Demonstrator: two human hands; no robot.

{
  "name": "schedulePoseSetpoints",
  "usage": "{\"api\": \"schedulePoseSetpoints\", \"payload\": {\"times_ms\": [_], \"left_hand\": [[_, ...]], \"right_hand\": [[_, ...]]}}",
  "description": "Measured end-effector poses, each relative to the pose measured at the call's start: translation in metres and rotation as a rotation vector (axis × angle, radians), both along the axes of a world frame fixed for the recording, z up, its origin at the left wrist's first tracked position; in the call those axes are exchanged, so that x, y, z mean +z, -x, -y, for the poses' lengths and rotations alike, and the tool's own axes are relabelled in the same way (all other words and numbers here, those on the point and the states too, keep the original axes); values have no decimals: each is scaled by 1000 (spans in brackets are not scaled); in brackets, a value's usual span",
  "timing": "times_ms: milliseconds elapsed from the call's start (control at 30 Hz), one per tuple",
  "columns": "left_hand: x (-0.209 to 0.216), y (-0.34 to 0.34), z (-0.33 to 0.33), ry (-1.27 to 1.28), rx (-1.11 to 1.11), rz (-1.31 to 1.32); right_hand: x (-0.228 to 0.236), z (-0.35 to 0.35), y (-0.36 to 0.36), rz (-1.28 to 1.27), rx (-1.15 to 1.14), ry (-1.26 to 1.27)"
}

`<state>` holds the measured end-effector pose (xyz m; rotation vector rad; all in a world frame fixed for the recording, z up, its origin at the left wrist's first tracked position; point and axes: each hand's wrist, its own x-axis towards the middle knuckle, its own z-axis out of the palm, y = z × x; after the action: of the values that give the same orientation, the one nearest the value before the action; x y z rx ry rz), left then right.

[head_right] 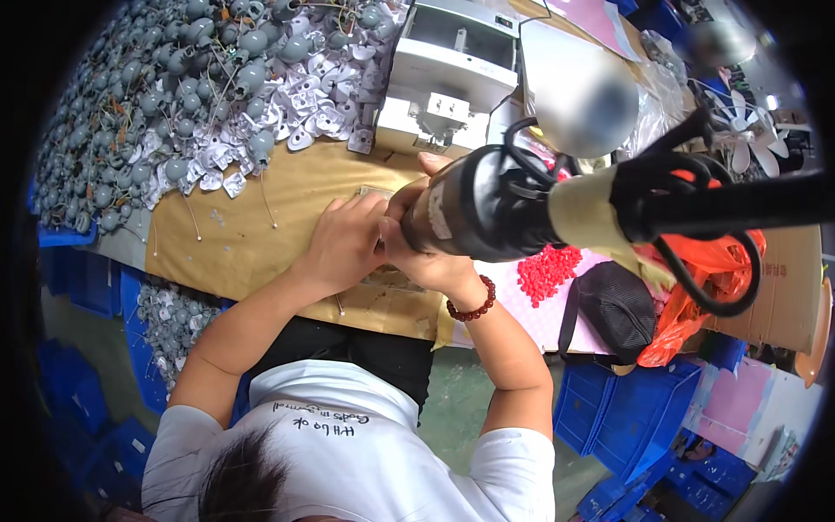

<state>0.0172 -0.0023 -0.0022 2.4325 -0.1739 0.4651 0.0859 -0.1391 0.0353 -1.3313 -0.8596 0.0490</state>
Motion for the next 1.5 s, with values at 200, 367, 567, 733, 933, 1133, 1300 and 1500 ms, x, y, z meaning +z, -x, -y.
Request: {"api": "schedulePoseSetpoints", "payload": {"times_ms": [200, 367, 567, 733, 933, 1133, 1300, 1500], "left_hand": [[2, 1, -1, -29, -17, -75], [-1, 8, -2, -16, 27, -96], [-7, 16, -8, 26, -36, -17], [-7, 18, -8, 24, -19, 20], [-1, 20, -9, 91, 1, 163], [43, 91, -83, -28, -99, 26], [97, 180, -175, -225, 1, -735], [71, 143, -188, -406, 240, -424]], "right_hand": [[5, 6, -8, 17, -66, 103], [31, 21, -50, -325, -350, 33], [-21, 72, -71, 95, -685, 342], [-32, 37, -3, 229, -348, 553], [0, -12, 0, -209, -335, 169], [11, -10, -2, -297, 64, 227], [-15, 35, -3, -511, 40, 406], [-27, 82, -10, -450, -82, 420]]}}
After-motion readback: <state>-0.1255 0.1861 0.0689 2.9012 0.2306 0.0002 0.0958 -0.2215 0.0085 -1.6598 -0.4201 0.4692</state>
